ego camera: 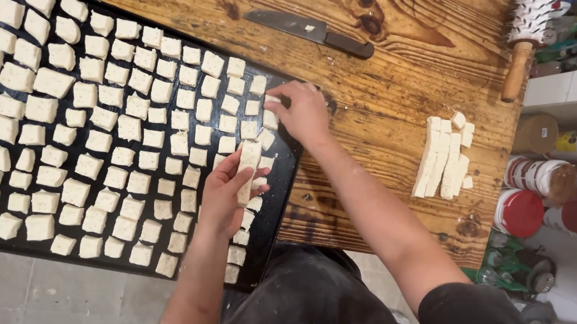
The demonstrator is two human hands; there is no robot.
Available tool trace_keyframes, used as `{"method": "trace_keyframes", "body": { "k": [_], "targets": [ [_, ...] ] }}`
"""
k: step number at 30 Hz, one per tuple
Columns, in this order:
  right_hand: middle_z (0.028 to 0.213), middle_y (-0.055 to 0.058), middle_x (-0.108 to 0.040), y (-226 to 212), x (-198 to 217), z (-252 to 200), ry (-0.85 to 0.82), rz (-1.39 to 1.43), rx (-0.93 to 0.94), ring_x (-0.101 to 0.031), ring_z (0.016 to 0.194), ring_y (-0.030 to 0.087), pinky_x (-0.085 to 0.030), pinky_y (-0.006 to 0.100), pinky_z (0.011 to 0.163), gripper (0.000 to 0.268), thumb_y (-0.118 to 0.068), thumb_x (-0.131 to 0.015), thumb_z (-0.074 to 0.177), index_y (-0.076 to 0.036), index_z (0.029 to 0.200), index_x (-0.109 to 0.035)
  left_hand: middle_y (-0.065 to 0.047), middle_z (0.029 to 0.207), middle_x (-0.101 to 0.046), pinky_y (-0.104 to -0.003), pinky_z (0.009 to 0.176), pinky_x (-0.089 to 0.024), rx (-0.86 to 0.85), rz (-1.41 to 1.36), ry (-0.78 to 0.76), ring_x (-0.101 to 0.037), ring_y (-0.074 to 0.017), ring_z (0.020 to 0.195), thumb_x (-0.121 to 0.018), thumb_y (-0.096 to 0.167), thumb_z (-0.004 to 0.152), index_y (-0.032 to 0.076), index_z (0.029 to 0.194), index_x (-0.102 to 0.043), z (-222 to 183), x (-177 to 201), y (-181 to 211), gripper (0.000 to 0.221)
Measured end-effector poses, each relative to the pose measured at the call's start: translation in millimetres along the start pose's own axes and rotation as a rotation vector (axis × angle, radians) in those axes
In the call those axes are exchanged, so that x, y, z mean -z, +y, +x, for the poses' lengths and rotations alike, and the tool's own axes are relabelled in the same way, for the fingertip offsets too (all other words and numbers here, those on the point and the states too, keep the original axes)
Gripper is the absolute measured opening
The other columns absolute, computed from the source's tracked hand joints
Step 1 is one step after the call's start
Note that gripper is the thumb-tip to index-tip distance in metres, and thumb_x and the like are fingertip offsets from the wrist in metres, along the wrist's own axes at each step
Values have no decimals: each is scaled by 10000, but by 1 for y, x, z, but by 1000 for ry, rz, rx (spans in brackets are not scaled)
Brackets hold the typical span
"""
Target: Placing small pieces of dough onto a baking tray in organized rows
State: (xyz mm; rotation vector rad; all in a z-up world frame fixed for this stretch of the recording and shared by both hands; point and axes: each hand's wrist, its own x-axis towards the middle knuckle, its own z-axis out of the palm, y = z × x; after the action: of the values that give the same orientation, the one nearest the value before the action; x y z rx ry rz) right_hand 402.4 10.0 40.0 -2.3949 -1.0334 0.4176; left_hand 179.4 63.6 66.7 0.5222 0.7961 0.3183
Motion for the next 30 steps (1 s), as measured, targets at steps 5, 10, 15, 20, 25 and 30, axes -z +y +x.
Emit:
{"method": "trace_keyframes", "body": {
  "k": [5, 10, 15, 20, 25, 30],
  "targets": [
    [1076, 28, -726, -9, 8, -10, -49, 156, -119, -694, 1008, 290, -546, 437, 923, 290, -445, -703, 964, -258, 1179, -757, -185, 1093, -677, -416, 595, -668, -2, 21, 30, -759, -373, 871, -643, -81, 928, -29, 1347, -588, 8, 4, -11, 425],
    [1013, 135, -753, -54, 43, -47, -456, 542, -103, -631, 722, 162, -552, 324, 764, 252, -211, -719, 956, -113, 1182, -773, -223, 1084, -722, -423, 615, -681, 25, -23, 17, -771, -393, 849, -713, -101, 875, -22, 1293, -613, 23, 9, -27, 437],
    [1021, 68, -697, 6, 8, -10, 39, 823, -316, -695, 899, 157, -579, 320, 852, 390, -140, -877, 831, -138, 1186, -716, -241, 1178, -722, -333, 559, -654, 12, -15, 49, -774, -338, 837, -716, -62, 895, -32, 1286, -589, 22, 9, -30, 412],
    [988, -33, -746, -9, -1, 10, 166, 479, -356, -735, 930, 162, -571, 322, 843, 246, -316, -841, 850, -245, 1061, -736, -181, 1221, -658, -441, 824, -655, -81, -62, 0, -724, -386, 1059, -608, -109, 932, -53, 1367, -550, -3, 6, -16, 443],
    [869, -70, -745, -8, -11, 7, 311, -79, -244, -657, 988, 247, -463, 415, 942, 276, -479, -868, 787, -272, 860, -699, -163, 1164, -647, -401, 674, -674, -59, -50, -10, -736, -369, 965, -626, -139, 898, -38, 1386, -564, -41, 12, -6, 502],
    [921, 57, -604, -18, -18, -35, 309, 491, -78, -606, 863, 188, -496, 333, 789, 140, -232, -626, 1037, -125, 1112, -577, -223, 1217, -664, -452, 856, -635, -96, 7, 91, -714, -388, 1075, -644, -143, 895, -120, 1348, -577, -57, 47, -48, 458]
  ]
}}
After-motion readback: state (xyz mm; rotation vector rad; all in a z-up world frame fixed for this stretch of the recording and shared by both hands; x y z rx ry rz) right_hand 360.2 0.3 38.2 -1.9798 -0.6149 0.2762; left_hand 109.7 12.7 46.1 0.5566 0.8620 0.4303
